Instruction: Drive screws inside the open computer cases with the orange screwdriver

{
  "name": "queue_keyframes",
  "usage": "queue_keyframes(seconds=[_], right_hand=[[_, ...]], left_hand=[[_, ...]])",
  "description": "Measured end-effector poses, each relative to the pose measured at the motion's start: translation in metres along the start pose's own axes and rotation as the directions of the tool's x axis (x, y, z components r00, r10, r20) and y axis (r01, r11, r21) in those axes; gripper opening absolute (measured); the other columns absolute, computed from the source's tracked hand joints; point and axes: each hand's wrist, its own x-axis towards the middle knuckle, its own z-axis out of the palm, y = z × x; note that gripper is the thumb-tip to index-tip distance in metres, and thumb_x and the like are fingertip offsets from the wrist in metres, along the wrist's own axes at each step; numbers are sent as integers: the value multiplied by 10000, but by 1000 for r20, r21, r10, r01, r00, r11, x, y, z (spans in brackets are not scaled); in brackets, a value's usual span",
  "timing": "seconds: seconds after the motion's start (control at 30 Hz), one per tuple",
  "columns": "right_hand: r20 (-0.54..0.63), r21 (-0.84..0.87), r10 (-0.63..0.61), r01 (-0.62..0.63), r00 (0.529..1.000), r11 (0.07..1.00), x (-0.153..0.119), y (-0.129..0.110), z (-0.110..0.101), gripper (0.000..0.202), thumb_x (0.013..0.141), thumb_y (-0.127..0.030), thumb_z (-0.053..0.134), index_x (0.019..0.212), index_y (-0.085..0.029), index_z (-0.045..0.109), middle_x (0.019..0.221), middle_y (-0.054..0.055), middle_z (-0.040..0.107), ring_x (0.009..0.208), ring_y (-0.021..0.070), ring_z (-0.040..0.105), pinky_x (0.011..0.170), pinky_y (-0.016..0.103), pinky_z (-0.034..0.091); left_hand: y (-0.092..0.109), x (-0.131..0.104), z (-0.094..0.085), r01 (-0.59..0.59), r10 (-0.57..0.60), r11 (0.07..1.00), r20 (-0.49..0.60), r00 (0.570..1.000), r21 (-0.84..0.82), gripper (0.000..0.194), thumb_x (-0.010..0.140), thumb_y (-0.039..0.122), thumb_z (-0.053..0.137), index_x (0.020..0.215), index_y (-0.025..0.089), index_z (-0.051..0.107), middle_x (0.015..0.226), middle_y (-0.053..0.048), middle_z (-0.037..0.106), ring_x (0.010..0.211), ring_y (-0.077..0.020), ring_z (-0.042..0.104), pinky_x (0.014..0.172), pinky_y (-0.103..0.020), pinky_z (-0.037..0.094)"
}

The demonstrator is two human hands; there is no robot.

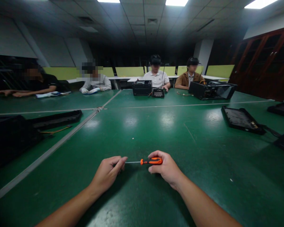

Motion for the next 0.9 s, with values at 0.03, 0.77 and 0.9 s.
queue_keyframes(seconds=[0.03,0.77,0.9], right_hand=[[-4,-5,-7,7,1000,1000,0,-1,0,403,546,-127,795,923,-181,664,814,-24,649,671,126,545,633,244,393],[34,-27,-9,9,999,1000,-1,-5,1,408,531,-123,796,922,-190,700,904,4,676,732,150,596,707,267,414],[44,-13,-11,11,999,1000,-3,-5,2,395,530,-107,803,905,-188,707,897,6,687,791,167,610,743,271,424]], left_hand=[[0,0,0,-1,1,1000,8,1000,0,492,923,459,480,542,173,606,520,10,552,542,-133,530,596,-246,390],[4,1,1,-93,101,991,76,992,-94,224,851,369,642,750,192,734,715,-18,698,686,-156,622,666,-246,425],[5,-1,1,-68,70,997,73,995,-39,294,892,383,584,710,183,700,686,-12,675,659,-152,606,659,-249,418]])
